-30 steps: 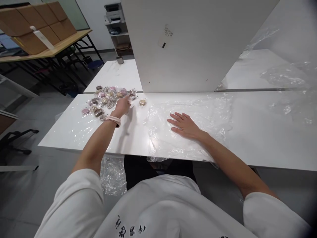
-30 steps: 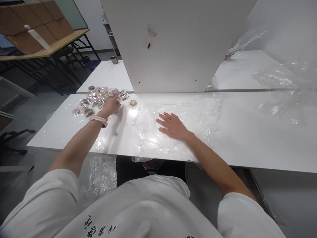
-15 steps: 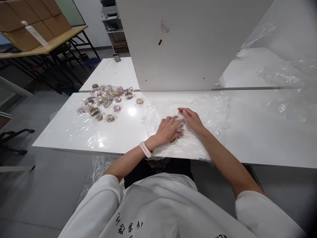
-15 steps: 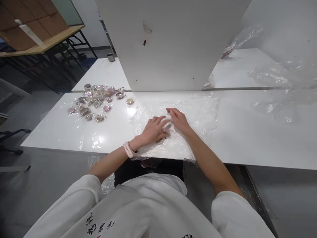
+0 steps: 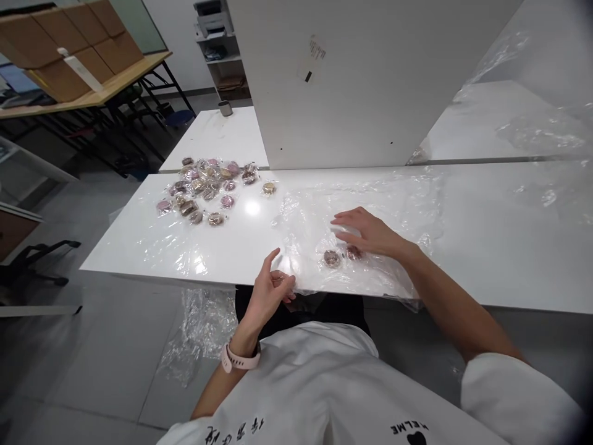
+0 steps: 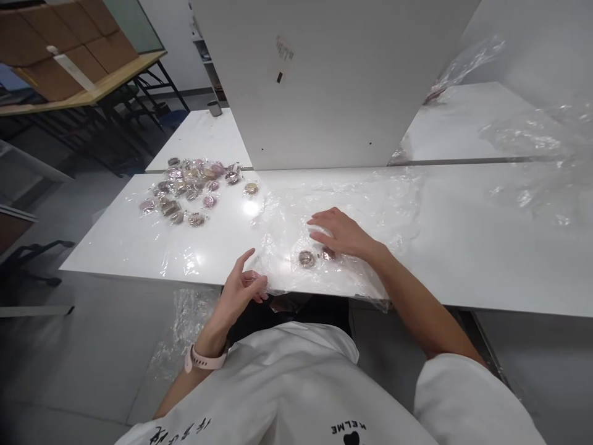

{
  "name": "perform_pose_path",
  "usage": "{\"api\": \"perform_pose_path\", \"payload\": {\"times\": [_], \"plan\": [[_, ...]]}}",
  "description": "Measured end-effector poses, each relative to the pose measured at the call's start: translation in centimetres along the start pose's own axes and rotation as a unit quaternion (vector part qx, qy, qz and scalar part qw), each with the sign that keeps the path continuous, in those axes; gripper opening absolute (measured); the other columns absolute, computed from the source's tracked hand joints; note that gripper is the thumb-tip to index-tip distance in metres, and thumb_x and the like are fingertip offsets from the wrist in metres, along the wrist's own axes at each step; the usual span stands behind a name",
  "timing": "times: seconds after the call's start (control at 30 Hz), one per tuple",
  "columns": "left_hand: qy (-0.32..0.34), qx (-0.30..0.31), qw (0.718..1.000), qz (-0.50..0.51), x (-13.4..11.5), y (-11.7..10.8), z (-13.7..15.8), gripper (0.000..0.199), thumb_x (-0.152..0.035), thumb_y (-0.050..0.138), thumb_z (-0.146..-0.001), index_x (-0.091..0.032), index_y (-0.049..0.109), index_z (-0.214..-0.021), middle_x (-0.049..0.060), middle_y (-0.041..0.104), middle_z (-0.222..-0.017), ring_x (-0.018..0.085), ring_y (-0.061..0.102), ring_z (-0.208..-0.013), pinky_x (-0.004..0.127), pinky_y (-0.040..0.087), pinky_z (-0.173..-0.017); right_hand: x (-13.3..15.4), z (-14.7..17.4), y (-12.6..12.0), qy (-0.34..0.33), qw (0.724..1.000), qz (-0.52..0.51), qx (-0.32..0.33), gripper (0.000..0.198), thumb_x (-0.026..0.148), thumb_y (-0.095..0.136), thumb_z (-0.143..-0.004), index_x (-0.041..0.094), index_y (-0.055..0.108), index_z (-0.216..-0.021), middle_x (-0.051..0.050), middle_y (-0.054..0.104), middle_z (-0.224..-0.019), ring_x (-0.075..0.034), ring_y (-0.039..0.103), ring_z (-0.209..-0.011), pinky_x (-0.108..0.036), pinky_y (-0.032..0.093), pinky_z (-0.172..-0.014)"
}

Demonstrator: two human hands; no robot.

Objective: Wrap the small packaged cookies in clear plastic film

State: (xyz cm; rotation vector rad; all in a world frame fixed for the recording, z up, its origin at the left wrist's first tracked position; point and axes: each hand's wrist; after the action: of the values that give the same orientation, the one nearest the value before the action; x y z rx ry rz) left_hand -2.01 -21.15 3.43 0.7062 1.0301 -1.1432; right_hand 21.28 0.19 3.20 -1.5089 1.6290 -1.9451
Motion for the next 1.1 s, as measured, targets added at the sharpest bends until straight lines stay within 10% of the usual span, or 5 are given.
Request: {"api": "perform_pose_path", "payload": {"times": [0.3,0.5,0.8,1.0,1.1], "plan": [[0.039,0.031,0.967,0.250,-2.5,0.0,-2.5,0.025,-0.033,0.081,-0.070,-0.021,0.073,-0.090,0.004,0.077,-0.089,0.022,0.075,-0.093,0.038,0.060,-0.091,3.3,9.1,0.1,-0.011,0.999,0.035,0.000,0.049,0.055,0.043,-0.102,0.037,0.053,-0.146,-0.004,0.055,-0.150,-0.029,0.049,-0.138,-0.050,0.046,-0.110],[0.155,0.040,0.984,0.082,-2.0,0.8,-3.4,0.060,-0.040,0.060,-0.090,-0.031,0.051,-0.148,0.004,0.044,-0.160,0.028,0.043,-0.147,0.046,0.044,-0.118,3.4,16.0,2.5,0.078,0.992,0.059,-0.080,0.052,0.059,0.053,-0.096,0.040,0.053,-0.144,-0.005,0.060,-0.144,-0.032,0.056,-0.132,-0.053,0.056,-0.098],[0.187,-0.009,0.961,-0.202,0.2,2.2,-3.6,0.084,-0.045,0.060,-0.096,-0.031,0.013,-0.164,0.009,0.018,-0.170,0.032,0.025,-0.155,0.050,0.032,-0.123,0.0,12.7,0.6,0.345,0.913,-0.048,-0.211,0.040,0.059,0.053,-0.093,0.025,0.074,-0.089,-0.004,0.072,-0.069,-0.025,0.070,-0.067,-0.039,0.057,-0.065],[0.349,-0.134,0.884,-0.282,0.7,1.4,-2.6,0.050,-0.036,0.052,-0.099,-0.027,0.048,-0.148,0.014,0.048,-0.154,0.030,0.041,-0.147,0.053,0.037,-0.120,2.9,11.8,0.9,0.206,0.876,0.222,-0.375,0.043,0.042,0.046,-0.100,0.025,0.065,-0.135,-0.015,0.068,-0.127,-0.039,0.063,-0.117,-0.059,0.048,-0.097],[0.421,0.002,0.846,-0.328,1.0,1.1,-3.2,0.033,-0.030,0.049,-0.100,-0.028,0.064,-0.129,0.012,0.065,-0.135,0.026,0.054,-0.137,0.050,0.044,-0.115,5.1,11.4,2.7,0.054,0.948,0.170,-0.264,0.045,0.037,0.046,-0.102,0.034,0.055,-0.146,-0.009,0.069,-0.129,-0.031,0.063,-0.120,-0.050,0.049,-0.102]]}}
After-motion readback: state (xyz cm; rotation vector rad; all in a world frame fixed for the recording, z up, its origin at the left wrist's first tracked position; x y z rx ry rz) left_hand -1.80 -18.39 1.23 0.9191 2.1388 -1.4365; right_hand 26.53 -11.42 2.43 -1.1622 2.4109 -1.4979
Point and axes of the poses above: each hand's wrist, its own z-axis away from the middle knuckle, its own y-axis out of the palm, x = y × z
